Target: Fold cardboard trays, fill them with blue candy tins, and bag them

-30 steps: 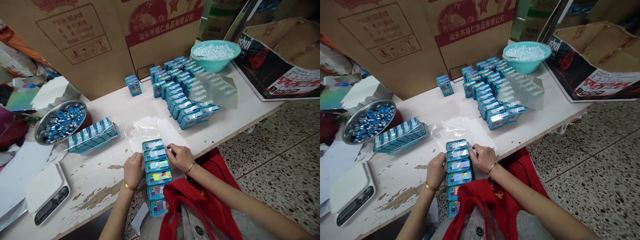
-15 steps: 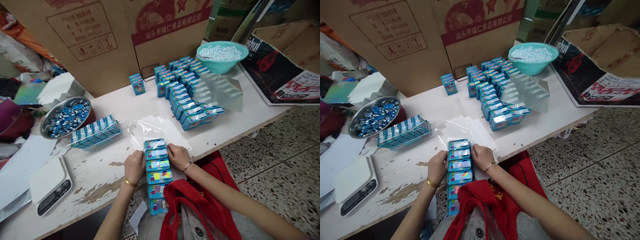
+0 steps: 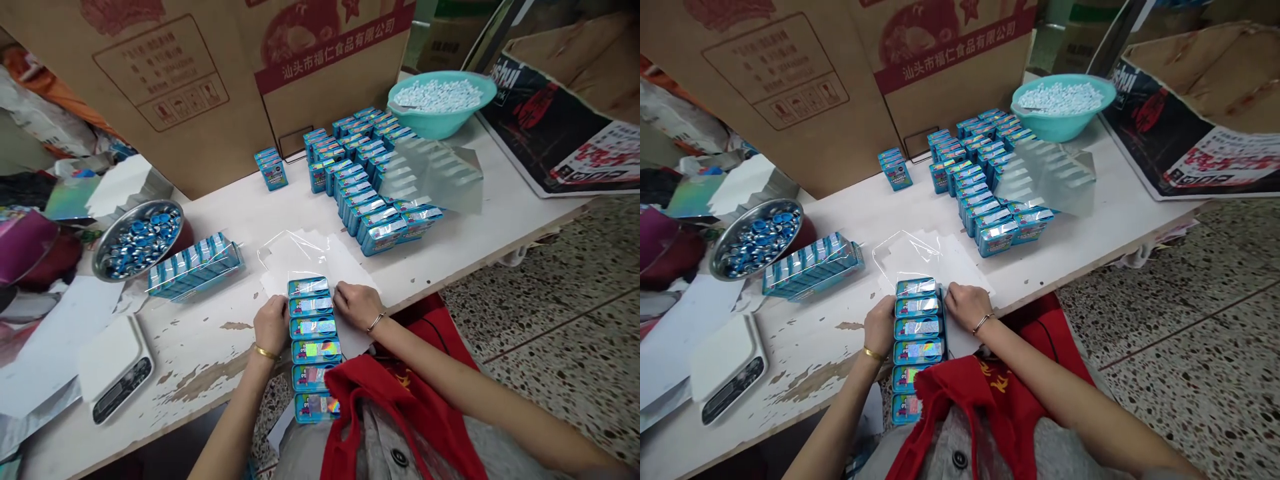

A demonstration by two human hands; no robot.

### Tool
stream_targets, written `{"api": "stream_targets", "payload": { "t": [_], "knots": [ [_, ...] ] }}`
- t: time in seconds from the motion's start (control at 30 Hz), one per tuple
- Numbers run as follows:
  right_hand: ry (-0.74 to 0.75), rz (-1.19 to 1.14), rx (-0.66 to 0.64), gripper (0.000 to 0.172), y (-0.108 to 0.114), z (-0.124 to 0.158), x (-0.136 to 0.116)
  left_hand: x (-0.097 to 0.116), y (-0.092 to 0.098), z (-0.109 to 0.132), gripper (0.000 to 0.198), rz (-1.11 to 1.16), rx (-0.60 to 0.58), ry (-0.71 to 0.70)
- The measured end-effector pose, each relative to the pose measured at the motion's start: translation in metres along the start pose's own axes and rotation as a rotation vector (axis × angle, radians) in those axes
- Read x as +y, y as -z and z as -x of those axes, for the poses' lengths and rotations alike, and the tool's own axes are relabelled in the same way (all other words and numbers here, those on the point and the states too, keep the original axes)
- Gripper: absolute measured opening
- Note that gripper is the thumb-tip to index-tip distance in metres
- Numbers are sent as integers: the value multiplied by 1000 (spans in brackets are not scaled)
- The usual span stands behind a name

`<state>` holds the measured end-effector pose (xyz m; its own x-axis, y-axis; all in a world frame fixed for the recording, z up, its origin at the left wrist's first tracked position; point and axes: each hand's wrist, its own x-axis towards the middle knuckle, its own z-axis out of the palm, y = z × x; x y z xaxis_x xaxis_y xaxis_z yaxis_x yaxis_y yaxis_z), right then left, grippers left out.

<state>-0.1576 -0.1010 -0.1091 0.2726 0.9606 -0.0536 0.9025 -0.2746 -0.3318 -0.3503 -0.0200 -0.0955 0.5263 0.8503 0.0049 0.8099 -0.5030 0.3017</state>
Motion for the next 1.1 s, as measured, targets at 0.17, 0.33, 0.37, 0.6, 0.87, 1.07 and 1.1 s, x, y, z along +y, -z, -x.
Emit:
{"api": "stream_targets", "payload": {
  "t": [0.17,0.33,0.37,0.6,0.87,1.07,1.1],
  "knots": [
    [139,-31,-85,25,7,15,-2,0,4,13,20,58,-30,-27],
    [209,-62,-132,25,18,37,-4,1,13,35,16,139,-69,-82],
    [197,-66,-135,25,19,38,-5,3,14,37,17,142,-74,-63],
    [28,-39,-38,22,28,27,-8,12,10,36,12,244,213,28],
    [275,-62,109,24,30,33,-7,2,6,49,21,160,255,-216],
    [304,-9,70,22,16,48,0,-9,0,68,17,129,273,-273],
    [287,4,42,24,14,47,0,-8,-2,68,17,118,257,-260]
  ]
}}
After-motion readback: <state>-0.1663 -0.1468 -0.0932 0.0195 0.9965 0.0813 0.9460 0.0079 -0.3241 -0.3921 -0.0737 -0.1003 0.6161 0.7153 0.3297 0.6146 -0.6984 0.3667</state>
